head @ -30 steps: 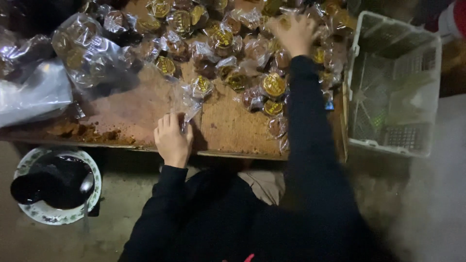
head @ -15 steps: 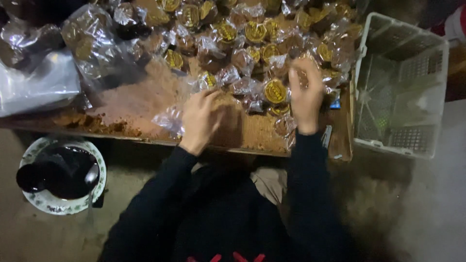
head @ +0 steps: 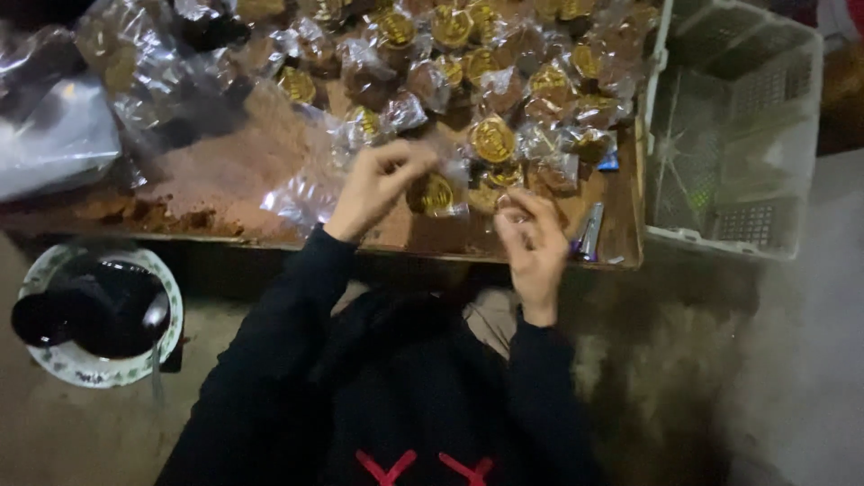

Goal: The person places small brown round items into plastic bags and seals them using a lighter. They handle the items one by one on a wooden table, occasionally reaching for new bags and setting finished items aside.

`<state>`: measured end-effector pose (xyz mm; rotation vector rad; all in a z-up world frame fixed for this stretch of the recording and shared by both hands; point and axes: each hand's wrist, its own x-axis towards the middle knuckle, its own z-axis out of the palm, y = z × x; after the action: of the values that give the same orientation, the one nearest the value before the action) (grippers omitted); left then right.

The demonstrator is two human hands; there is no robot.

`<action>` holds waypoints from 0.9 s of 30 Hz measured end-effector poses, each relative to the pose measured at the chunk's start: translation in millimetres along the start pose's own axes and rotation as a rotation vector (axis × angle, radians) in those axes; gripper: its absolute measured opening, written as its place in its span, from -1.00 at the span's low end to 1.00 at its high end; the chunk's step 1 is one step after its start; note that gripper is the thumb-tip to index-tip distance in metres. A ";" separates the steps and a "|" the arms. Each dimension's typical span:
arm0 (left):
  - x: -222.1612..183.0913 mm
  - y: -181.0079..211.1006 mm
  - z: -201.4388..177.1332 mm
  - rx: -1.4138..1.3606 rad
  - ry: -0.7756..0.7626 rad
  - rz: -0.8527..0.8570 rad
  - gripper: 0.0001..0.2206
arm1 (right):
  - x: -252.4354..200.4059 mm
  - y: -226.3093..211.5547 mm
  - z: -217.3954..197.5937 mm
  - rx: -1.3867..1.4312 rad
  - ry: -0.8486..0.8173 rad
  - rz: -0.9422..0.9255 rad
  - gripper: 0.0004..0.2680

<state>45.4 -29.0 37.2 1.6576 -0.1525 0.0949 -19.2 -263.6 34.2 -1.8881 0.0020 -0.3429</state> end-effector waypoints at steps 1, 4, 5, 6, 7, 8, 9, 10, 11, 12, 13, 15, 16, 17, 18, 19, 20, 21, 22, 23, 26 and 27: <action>-6.6 4.9 -2.3 0.009 -0.100 0.058 -0.88 | 2.6 -1.2 10.1 0.049 -0.136 -0.018 -0.74; -31.5 -1.6 -0.3 0.008 -0.159 0.045 -0.90 | 5.3 3.1 39.3 0.057 -0.274 -0.118 -0.75; -37.8 -7.3 2.7 -0.009 -0.127 -0.016 -0.88 | 7.6 5.8 48.4 0.007 -0.263 -0.204 -0.89; -46.6 -15.3 7.0 -0.010 -0.127 -0.015 -0.88 | 3.8 2.7 52.2 0.005 -0.263 -0.204 -0.89; -54.7 -23.3 11.5 -0.072 0.006 -0.117 -0.89 | 0.6 -0.3 55.9 -0.063 -0.171 -0.188 -0.88; -62.7 -31.2 15.1 -0.130 0.139 -0.219 -0.91 | -2.8 -3.4 60.4 -0.128 -0.077 -0.171 -0.88; -64.5 -30.5 17.1 -0.130 0.137 -0.218 -0.91 | -8.5 4.5 64.9 -0.128 -0.074 -0.171 -0.88; -68.7 -30.1 20.5 -0.075 0.205 -0.218 -0.90 | -16.5 12.7 67.7 -0.141 0.007 -0.150 -0.88; -73.0 -29.8 23.9 -0.021 0.273 -0.218 -0.90 | -24.7 21.0 70.5 -0.154 0.088 -0.130 -0.87; -75.3 -28.4 28.3 -0.021 0.271 -0.220 -0.90 | -27.2 10.2 71.2 -0.156 0.088 -0.127 -0.87; -77.8 -26.5 32.9 0.046 0.286 -0.149 -0.91 | -29.7 -0.9 71.7 -0.118 -0.053 -0.158 -0.78; -86.3 -40.1 36.2 0.115 0.290 -0.076 -0.92 | -36.9 -4.2 73.1 -0.081 -0.185 -0.184 -0.65; -88.6 -55.5 36.8 0.122 0.263 -0.032 -0.87 | -38.2 4.1 72.8 -0.111 -0.196 -0.149 -0.77; -90.7 -70.5 37.8 0.129 0.236 0.012 -0.83 | -39.3 12.1 72.0 -0.142 -0.206 -0.114 -0.89; -88.8 -66.5 32.8 0.128 0.230 0.020 -0.83 | -36.8 16.5 71.6 -0.141 -0.197 -0.118 -0.89; -86.9 -62.6 28.0 0.071 0.188 0.007 -0.85 | -34.2 21.2 71.2 -0.119 -0.221 -0.080 -0.91; -87.6 -58.7 24.8 0.011 0.140 -0.013 -0.84 | -34.4 25.8 68.7 -0.101 -0.245 -0.036 -0.94; -86.5 -48.9 22.0 0.007 0.130 -0.012 -0.84 | -32.3 24.2 66.9 -0.104 -0.235 -0.033 -0.94; -85.9 -39.6 18.7 -0.014 0.066 -0.117 -0.77 | -30.6 22.9 65.6 -0.075 -0.271 -0.023 -0.92; -85.3 -30.6 15.3 -0.034 0.002 -0.221 -0.66 | -29.1 21.8 64.4 -0.045 -0.306 -0.013 -0.91; -90.1 -52.9 17.4 0.054 0.050 -0.272 -0.84 | -32.0 9.8 61.5 -0.043 -0.337 -0.043 -0.92; -90.1 -46.6 18.4 0.056 0.051 -0.271 -0.84 | -35.1 4.0 61.8 -0.041 -0.338 -0.044 -0.92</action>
<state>-36.8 -39.3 -24.1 1.7147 0.1151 -0.0642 -37.5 -201.9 3.9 -1.9684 -0.2619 -0.0508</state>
